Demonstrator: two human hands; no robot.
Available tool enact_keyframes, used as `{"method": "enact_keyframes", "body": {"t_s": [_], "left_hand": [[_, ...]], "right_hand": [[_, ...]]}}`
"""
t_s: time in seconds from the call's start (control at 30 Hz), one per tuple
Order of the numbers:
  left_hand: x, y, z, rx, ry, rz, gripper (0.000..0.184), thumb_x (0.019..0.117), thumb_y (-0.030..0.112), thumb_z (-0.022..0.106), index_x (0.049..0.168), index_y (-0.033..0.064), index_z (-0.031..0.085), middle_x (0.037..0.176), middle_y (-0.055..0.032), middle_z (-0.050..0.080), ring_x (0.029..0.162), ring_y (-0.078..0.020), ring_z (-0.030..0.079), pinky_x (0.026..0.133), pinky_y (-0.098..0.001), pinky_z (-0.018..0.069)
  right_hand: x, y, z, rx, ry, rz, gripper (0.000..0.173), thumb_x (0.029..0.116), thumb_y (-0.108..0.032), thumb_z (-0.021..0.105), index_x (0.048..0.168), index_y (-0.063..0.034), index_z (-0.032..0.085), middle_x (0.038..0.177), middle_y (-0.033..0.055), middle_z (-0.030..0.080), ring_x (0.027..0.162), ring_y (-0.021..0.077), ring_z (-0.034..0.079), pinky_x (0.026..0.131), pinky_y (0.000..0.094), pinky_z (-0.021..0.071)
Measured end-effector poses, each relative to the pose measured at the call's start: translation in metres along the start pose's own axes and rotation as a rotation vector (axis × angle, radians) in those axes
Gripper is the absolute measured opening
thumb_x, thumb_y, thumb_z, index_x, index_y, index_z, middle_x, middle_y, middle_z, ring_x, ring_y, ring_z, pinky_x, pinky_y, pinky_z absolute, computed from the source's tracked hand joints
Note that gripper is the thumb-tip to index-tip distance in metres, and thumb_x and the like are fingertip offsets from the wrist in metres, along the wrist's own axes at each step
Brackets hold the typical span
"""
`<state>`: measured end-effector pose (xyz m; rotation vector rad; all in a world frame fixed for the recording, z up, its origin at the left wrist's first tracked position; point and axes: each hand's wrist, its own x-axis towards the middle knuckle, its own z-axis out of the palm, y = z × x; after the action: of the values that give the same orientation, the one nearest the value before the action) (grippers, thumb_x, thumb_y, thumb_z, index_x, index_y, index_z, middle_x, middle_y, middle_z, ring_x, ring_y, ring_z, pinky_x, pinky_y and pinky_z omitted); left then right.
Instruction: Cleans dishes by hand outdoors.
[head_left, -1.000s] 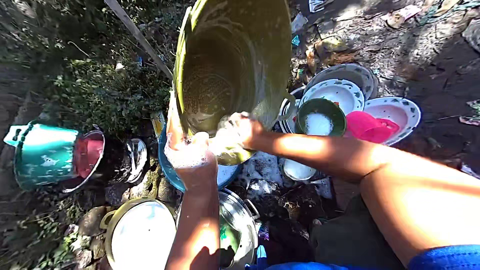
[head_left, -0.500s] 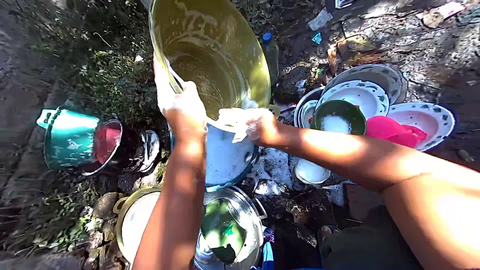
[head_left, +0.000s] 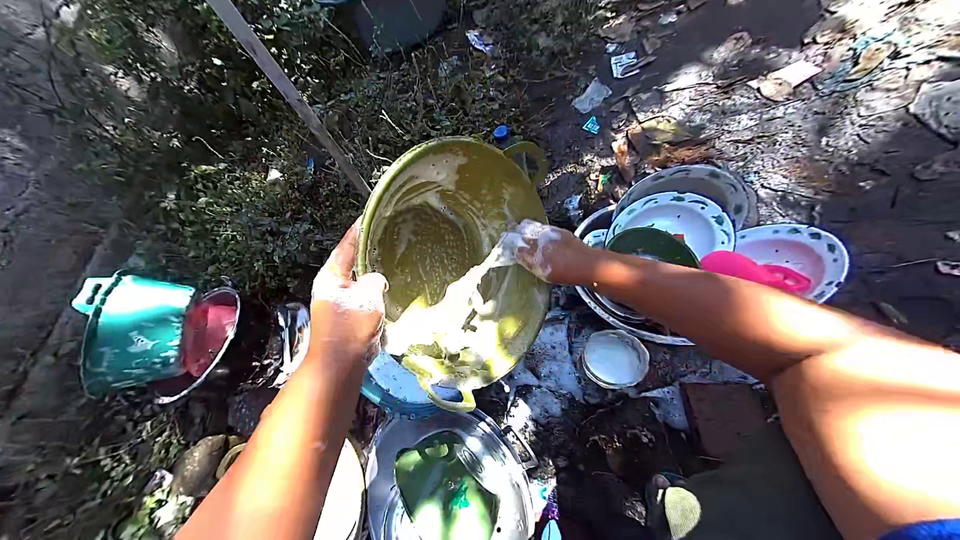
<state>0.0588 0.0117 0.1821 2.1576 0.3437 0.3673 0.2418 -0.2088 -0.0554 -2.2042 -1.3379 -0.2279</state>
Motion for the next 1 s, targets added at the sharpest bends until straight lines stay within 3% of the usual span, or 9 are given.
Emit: {"method": "enact_keyframes", "body": {"t_s": [0.13, 0.3, 0.33, 0.4, 0.6, 0.67, 0.77, 0.87, 1.0], "left_hand": [[-0.001, 0.001, 0.018, 0.057, 0.069, 0.142, 0.073, 0.0894, -0.009, 0.055, 0.156, 0.0174, 0.042, 0.149, -0.0040, 0.054, 0.126, -0.0068, 0.059, 0.103, -0.0285, 0.0522], [-0.006, -0.005, 0.057, 0.164, 0.181, 0.139, 0.065, 0.0929, -0.003, 0.056, 0.155, 0.0128, 0.045, 0.150, -0.0076, 0.055, 0.132, -0.0124, 0.056, 0.110, -0.0337, 0.0454], [-0.009, -0.008, 0.061, 0.138, 0.176, 0.088, 0.063, 0.0949, 0.000, 0.057, 0.155, 0.0144, 0.045, 0.146, -0.0061, 0.058, 0.123, -0.0095, 0.060, 0.104, -0.0311, 0.0492], [-0.013, -0.014, 0.062, 0.047, 0.140, 0.005, 0.060, 0.0940, 0.003, 0.064, 0.151, 0.0142, 0.048, 0.129, -0.0078, 0.064, 0.100, -0.0103, 0.066, 0.086, -0.0314, 0.0554], [-0.007, -0.008, 0.026, 0.198, -0.042, -0.044, 0.058, 0.0980, 0.013, 0.065, 0.152, 0.0256, 0.050, 0.136, -0.0025, 0.064, 0.116, -0.0091, 0.064, 0.098, -0.0337, 0.0542], [-0.005, -0.009, 0.017, 0.212, -0.065, -0.022, 0.061, 0.0962, 0.006, 0.064, 0.153, 0.0241, 0.049, 0.141, -0.0031, 0.062, 0.121, -0.0085, 0.062, 0.101, -0.0318, 0.0523], [-0.002, -0.010, 0.006, 0.201, -0.059, 0.043, 0.066, 0.0914, -0.005, 0.061, 0.150, 0.0223, 0.052, 0.143, -0.0017, 0.061, 0.122, -0.0073, 0.062, 0.100, -0.0309, 0.0536], [0.001, -0.014, 0.006, 0.046, -0.004, 0.023, 0.068, 0.0900, -0.008, 0.056, 0.150, 0.0234, 0.051, 0.141, -0.0012, 0.061, 0.118, -0.0083, 0.064, 0.095, -0.0320, 0.0568], [0.001, -0.020, 0.012, -0.113, 0.104, -0.083, 0.070, 0.0917, -0.009, 0.052, 0.154, 0.0219, 0.046, 0.146, -0.0011, 0.056, 0.119, -0.0094, 0.063, 0.093, -0.0313, 0.0569]], "right_hand": [[0.016, -0.033, -0.003, 0.136, -0.038, 0.274, 0.054, 0.1038, -0.040, 0.053, 0.148, -0.0092, 0.053, 0.156, 0.0173, 0.048, 0.150, 0.0381, 0.036, 0.122, 0.0578, 0.0276], [0.025, -0.174, -0.013, 1.168, -0.076, 0.570, 0.033, 0.1085, -0.010, 0.043, 0.128, 0.0112, 0.057, 0.116, 0.0201, 0.064, 0.106, 0.0160, 0.061, 0.097, 0.0300, 0.0491], [0.032, -0.196, -0.024, 1.160, -0.006, 0.555, 0.028, 0.1066, -0.008, 0.043, 0.120, 0.0098, 0.060, 0.105, 0.0153, 0.063, 0.096, 0.0115, 0.060, 0.088, 0.0246, 0.0497], [0.049, -0.209, -0.045, 0.930, 0.059, 0.474, 0.027, 0.1026, -0.001, 0.048, 0.120, 0.0134, 0.063, 0.113, 0.0258, 0.067, 0.110, 0.0260, 0.063, 0.100, 0.0371, 0.0485], [0.115, -0.130, -0.092, 0.270, -0.023, 0.111, 0.025, 0.0968, -0.009, 0.063, 0.116, 0.0061, 0.068, 0.118, 0.0252, 0.066, 0.117, 0.0398, 0.061, 0.097, 0.0558, 0.0491], [0.110, -0.074, -0.090, 0.189, 0.233, -0.002, 0.027, 0.0978, -0.018, 0.063, 0.115, 0.0006, 0.071, 0.116, 0.0211, 0.070, 0.114, 0.0353, 0.066, 0.098, 0.0529, 0.0516], [0.076, -0.010, -0.076, 0.169, 0.214, 0.202, 0.028, 0.0972, -0.016, 0.065, 0.120, -0.0009, 0.070, 0.123, 0.0206, 0.068, 0.121, 0.0352, 0.063, 0.104, 0.0561, 0.0483], [0.019, -0.001, -0.037, 0.047, 0.023, 0.314, 0.031, 0.0930, -0.011, 0.070, 0.121, 0.0001, 0.070, 0.126, 0.0225, 0.067, 0.123, 0.0406, 0.061, 0.102, 0.0625, 0.0487], [-0.036, -0.063, 0.047, 0.244, -0.191, 0.099, 0.030, 0.0929, -0.023, 0.069, 0.115, -0.0032, 0.073, 0.122, 0.0182, 0.070, 0.122, 0.0361, 0.063, 0.105, 0.0596, 0.0485]]}}
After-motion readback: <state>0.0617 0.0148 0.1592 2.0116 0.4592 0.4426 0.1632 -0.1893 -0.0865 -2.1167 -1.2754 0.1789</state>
